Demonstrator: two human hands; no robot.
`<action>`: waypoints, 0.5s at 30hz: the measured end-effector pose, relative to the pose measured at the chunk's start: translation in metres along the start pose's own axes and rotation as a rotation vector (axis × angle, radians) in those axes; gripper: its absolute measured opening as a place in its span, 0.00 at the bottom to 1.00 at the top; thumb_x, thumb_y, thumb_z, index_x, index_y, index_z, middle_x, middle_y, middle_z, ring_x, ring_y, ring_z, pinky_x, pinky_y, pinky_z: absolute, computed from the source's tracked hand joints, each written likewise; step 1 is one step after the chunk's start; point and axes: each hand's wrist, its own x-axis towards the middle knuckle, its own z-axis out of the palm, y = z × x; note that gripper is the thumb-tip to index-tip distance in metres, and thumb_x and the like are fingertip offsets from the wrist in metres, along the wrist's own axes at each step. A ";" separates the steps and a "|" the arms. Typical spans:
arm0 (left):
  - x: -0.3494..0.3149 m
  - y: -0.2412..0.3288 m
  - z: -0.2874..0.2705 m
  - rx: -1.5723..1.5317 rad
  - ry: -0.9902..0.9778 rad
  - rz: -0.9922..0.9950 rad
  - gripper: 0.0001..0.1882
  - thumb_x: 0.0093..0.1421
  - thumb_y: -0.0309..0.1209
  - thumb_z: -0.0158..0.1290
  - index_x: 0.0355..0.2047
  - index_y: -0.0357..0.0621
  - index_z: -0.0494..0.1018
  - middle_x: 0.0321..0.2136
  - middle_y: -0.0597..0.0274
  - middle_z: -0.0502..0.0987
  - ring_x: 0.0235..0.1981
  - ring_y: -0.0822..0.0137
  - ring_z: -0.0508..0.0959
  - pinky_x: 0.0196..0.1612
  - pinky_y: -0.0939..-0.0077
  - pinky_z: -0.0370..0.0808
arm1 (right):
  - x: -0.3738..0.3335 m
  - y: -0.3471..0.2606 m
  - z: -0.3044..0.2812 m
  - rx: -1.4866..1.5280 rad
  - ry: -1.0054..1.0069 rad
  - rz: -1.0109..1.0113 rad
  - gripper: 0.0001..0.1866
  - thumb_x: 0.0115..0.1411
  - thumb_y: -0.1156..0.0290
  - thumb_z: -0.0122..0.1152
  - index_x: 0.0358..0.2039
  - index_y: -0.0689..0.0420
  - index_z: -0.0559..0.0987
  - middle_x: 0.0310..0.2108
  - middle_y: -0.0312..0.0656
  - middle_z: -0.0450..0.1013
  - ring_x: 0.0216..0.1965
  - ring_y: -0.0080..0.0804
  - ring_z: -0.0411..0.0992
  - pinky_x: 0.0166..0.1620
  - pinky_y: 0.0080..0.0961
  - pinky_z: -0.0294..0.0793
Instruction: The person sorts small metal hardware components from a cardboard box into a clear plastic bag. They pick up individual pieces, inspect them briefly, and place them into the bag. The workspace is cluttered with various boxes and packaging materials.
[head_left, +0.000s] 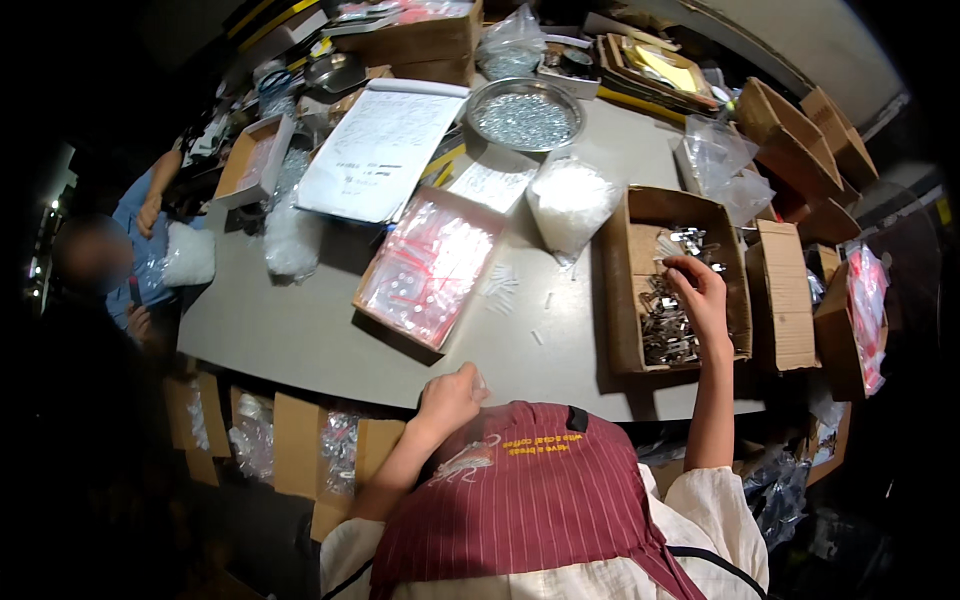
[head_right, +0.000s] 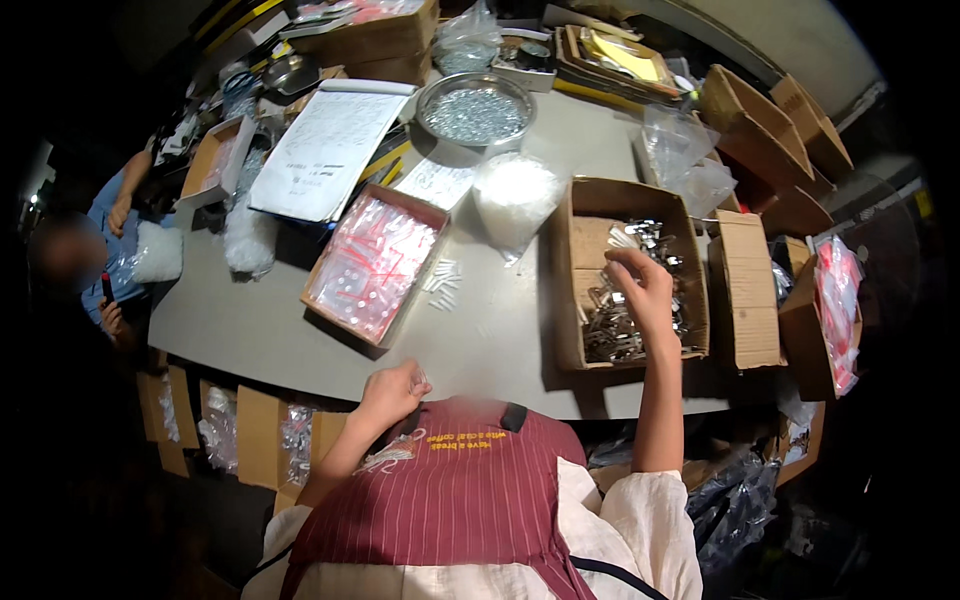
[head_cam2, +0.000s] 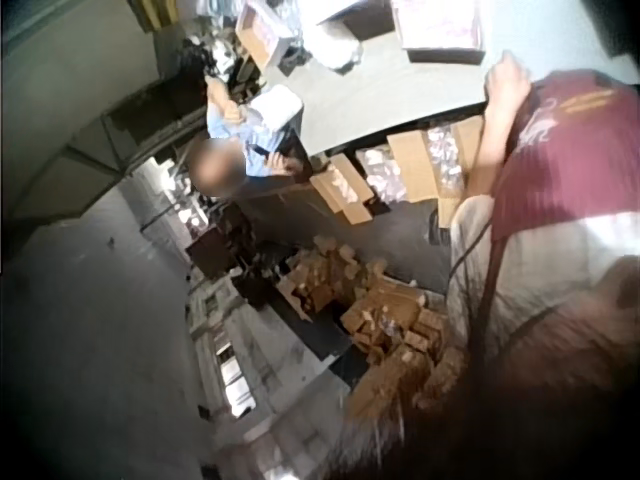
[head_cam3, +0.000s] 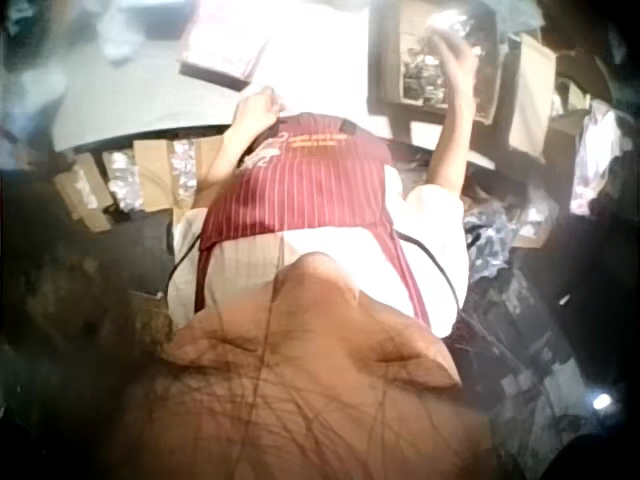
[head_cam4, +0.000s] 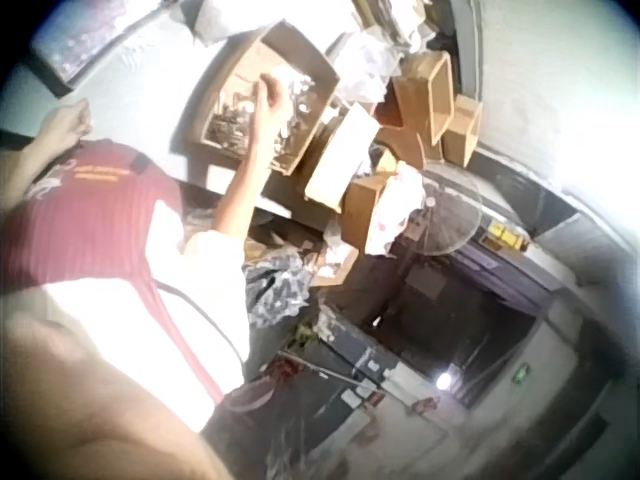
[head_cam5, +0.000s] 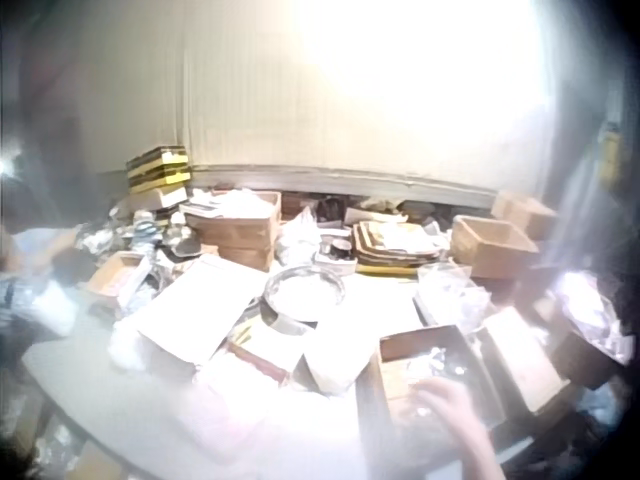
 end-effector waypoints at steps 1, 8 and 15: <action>0.010 0.006 0.004 -0.007 0.009 -0.005 0.16 0.57 0.37 0.62 0.34 0.39 0.69 0.26 0.41 0.79 0.32 0.37 0.80 0.36 0.44 0.76 | 0.010 0.006 -0.005 0.001 0.034 -0.055 0.12 0.62 0.73 0.62 0.44 0.63 0.83 0.39 0.40 0.82 0.41 0.24 0.79 0.46 0.24 0.77; 0.083 0.068 0.002 -0.174 0.184 0.104 0.13 0.57 0.33 0.63 0.32 0.38 0.72 0.29 0.49 0.80 0.35 0.44 0.80 0.39 0.53 0.75 | 0.115 0.075 -0.019 -0.710 0.082 -0.110 0.10 0.53 0.72 0.61 0.36 0.58 0.84 0.34 0.53 0.81 0.39 0.51 0.80 0.45 0.43 0.79; 0.083 0.077 -0.006 -0.321 0.295 0.187 0.12 0.56 0.31 0.65 0.30 0.41 0.73 0.30 0.55 0.79 0.37 0.51 0.79 0.41 0.59 0.75 | 0.141 0.105 0.014 -0.850 0.065 0.052 0.16 0.54 0.63 0.65 0.39 0.61 0.81 0.35 0.57 0.79 0.42 0.57 0.78 0.46 0.49 0.77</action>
